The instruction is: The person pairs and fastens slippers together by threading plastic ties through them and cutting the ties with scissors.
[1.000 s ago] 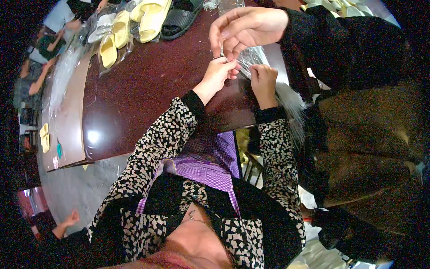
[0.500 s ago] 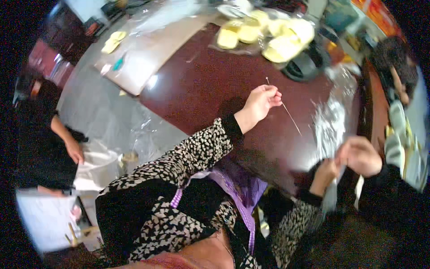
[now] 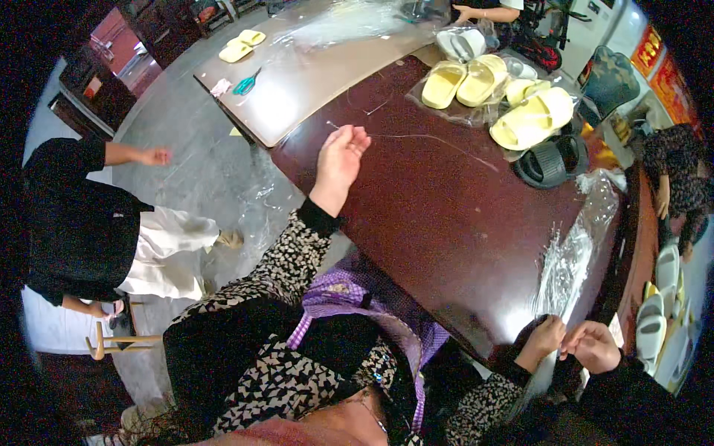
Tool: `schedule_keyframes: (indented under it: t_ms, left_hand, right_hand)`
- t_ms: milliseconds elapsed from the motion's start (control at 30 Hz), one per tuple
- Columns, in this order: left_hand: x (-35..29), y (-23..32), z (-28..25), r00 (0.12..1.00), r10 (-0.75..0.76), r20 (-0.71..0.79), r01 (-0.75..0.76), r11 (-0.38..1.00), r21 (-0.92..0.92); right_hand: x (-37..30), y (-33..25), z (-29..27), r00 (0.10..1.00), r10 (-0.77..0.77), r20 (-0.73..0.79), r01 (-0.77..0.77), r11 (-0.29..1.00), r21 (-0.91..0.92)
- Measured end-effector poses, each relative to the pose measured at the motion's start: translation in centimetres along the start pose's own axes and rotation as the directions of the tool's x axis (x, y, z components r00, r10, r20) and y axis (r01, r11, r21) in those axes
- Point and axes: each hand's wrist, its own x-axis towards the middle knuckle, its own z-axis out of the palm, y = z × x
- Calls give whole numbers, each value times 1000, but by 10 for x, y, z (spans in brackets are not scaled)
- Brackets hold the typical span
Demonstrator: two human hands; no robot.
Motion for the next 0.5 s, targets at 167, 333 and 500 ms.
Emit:
schedule_keyframes:
  t_ms: [167,333,500]
  left_hand:
    - [-33,50,-29,994,71,-88,-60,992,115]
    - [-53,27,-17,996,-94,-9,95,992,86]
    - [-91,-14,12,927,-344,148,330,938,107]
  right_hand:
    - [-93,-186,62,968,-135,-211,84,969,-234]
    - [-139,-271,19,768,-312,-560,111,925,-364]
    - [-156,-373,16,573,-661,-484,697,704,-136]
